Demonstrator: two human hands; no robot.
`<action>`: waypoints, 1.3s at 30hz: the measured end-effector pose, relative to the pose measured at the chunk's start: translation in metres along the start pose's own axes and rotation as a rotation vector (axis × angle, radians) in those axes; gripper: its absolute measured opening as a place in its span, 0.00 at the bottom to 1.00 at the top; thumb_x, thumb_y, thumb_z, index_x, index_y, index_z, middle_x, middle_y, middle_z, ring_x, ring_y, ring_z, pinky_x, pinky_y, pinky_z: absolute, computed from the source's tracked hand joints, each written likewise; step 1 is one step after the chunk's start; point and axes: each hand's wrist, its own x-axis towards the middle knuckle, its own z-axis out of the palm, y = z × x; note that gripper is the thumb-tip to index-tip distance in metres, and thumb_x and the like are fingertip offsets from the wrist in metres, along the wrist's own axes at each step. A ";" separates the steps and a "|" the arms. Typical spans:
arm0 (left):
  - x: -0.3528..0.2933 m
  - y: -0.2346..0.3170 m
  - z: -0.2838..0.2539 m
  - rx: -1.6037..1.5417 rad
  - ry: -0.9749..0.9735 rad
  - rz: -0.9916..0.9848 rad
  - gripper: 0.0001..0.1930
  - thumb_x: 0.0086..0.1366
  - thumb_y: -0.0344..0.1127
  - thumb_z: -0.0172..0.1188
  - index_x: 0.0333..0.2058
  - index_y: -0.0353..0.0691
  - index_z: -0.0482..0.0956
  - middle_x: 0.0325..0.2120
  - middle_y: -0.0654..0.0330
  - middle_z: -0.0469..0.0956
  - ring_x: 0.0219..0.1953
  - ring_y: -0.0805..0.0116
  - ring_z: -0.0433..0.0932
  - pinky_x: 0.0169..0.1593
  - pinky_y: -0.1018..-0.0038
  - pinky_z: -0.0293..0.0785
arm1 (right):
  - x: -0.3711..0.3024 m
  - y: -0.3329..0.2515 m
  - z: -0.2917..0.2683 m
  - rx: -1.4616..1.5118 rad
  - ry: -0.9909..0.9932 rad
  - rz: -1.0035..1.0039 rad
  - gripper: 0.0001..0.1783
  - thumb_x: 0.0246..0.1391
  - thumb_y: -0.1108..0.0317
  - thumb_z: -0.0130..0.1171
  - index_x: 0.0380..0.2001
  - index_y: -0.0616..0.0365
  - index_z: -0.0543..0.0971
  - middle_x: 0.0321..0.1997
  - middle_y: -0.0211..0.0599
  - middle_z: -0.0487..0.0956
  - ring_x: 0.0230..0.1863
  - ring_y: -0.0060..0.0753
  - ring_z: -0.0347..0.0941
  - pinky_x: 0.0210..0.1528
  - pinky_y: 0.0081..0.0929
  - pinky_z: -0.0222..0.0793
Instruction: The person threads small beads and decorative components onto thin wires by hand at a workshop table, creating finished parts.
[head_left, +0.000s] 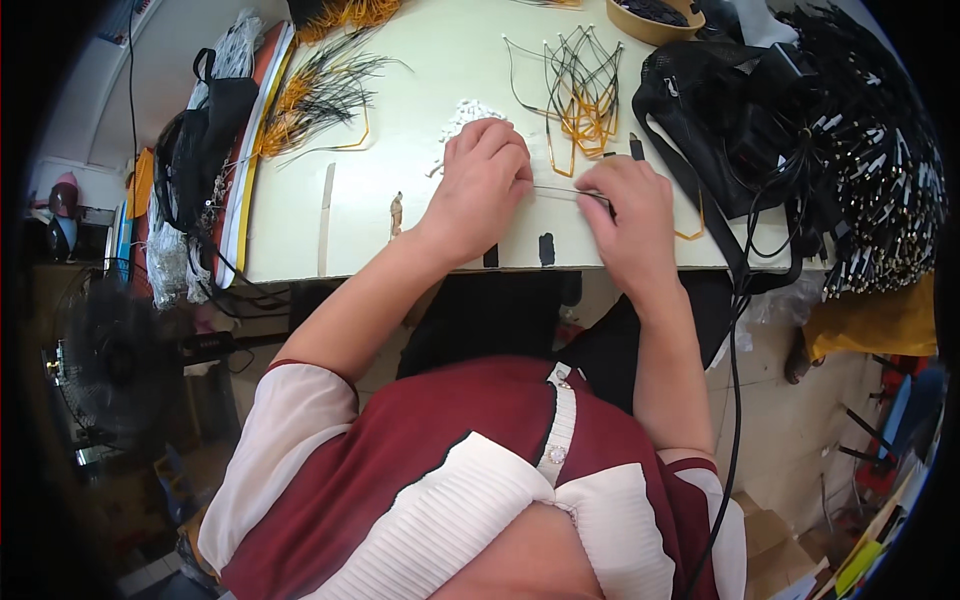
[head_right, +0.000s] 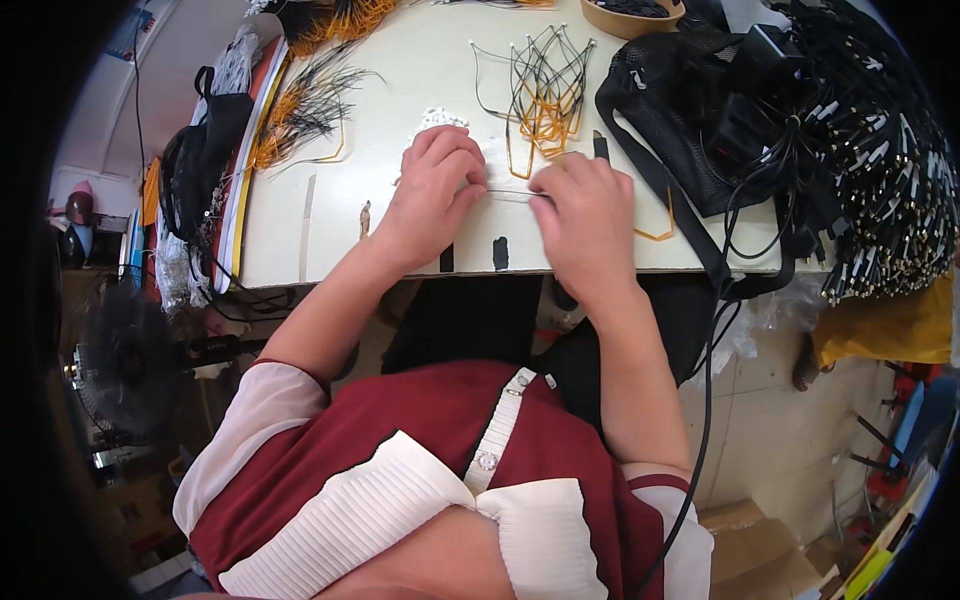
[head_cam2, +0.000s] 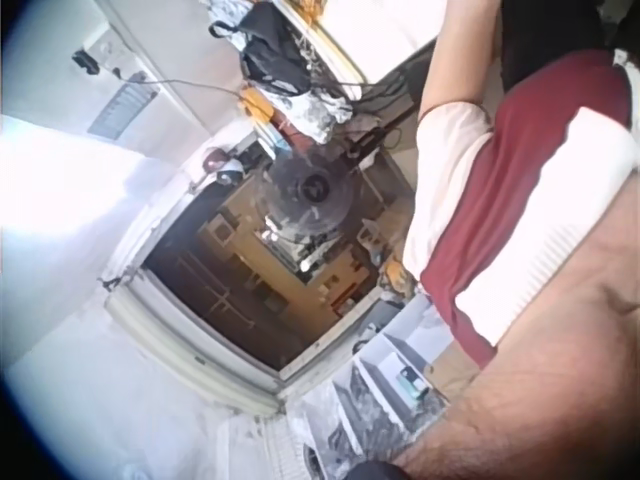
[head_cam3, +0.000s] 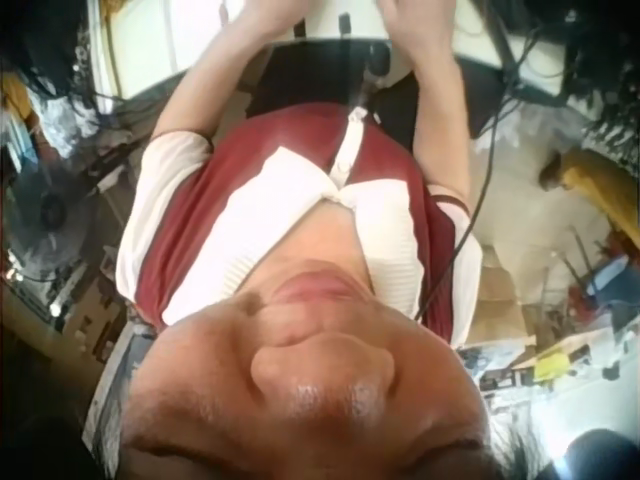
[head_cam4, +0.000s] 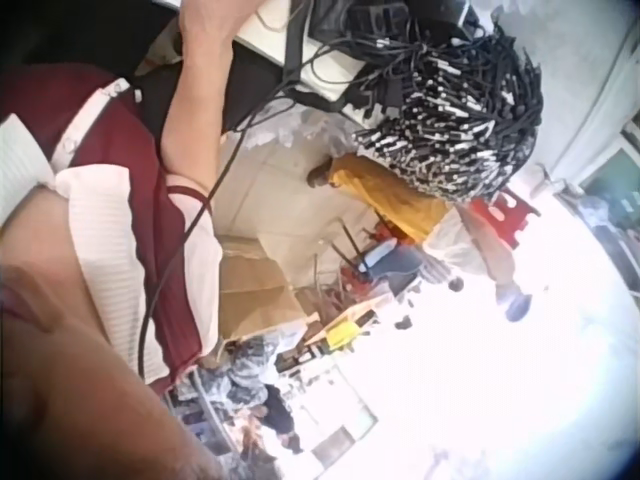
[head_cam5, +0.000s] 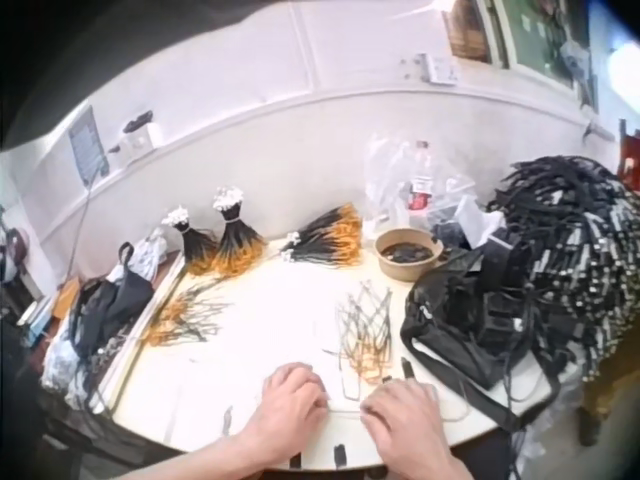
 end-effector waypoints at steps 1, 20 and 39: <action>-0.002 0.002 0.001 0.005 -0.001 -0.002 0.08 0.53 0.24 0.64 0.32 0.40 0.76 0.41 0.58 0.74 0.57 0.53 0.67 0.59 0.59 0.61 | 0.003 -0.005 0.005 0.005 0.001 -0.001 0.05 0.49 0.73 0.62 0.32 0.57 0.78 0.34 0.35 0.77 0.41 0.41 0.72 0.47 0.35 0.61; -0.014 0.004 -0.018 0.034 0.303 0.185 0.09 0.45 0.25 0.69 0.28 0.43 0.84 0.44 0.60 0.77 0.56 0.52 0.69 0.58 0.60 0.66 | 0.013 -0.022 0.019 0.408 -0.097 0.242 0.05 0.51 0.72 0.64 0.27 0.63 0.80 0.23 0.35 0.78 0.26 0.31 0.71 0.40 0.27 0.67; 0.062 -0.052 -0.031 0.084 -0.030 0.009 0.05 0.53 0.26 0.65 0.30 0.39 0.81 0.37 0.62 0.79 0.49 0.60 0.74 0.52 0.67 0.71 | 0.007 -0.020 0.013 0.414 -0.077 0.253 0.04 0.52 0.69 0.64 0.27 0.55 0.79 0.26 0.26 0.78 0.32 0.26 0.74 0.68 0.38 0.51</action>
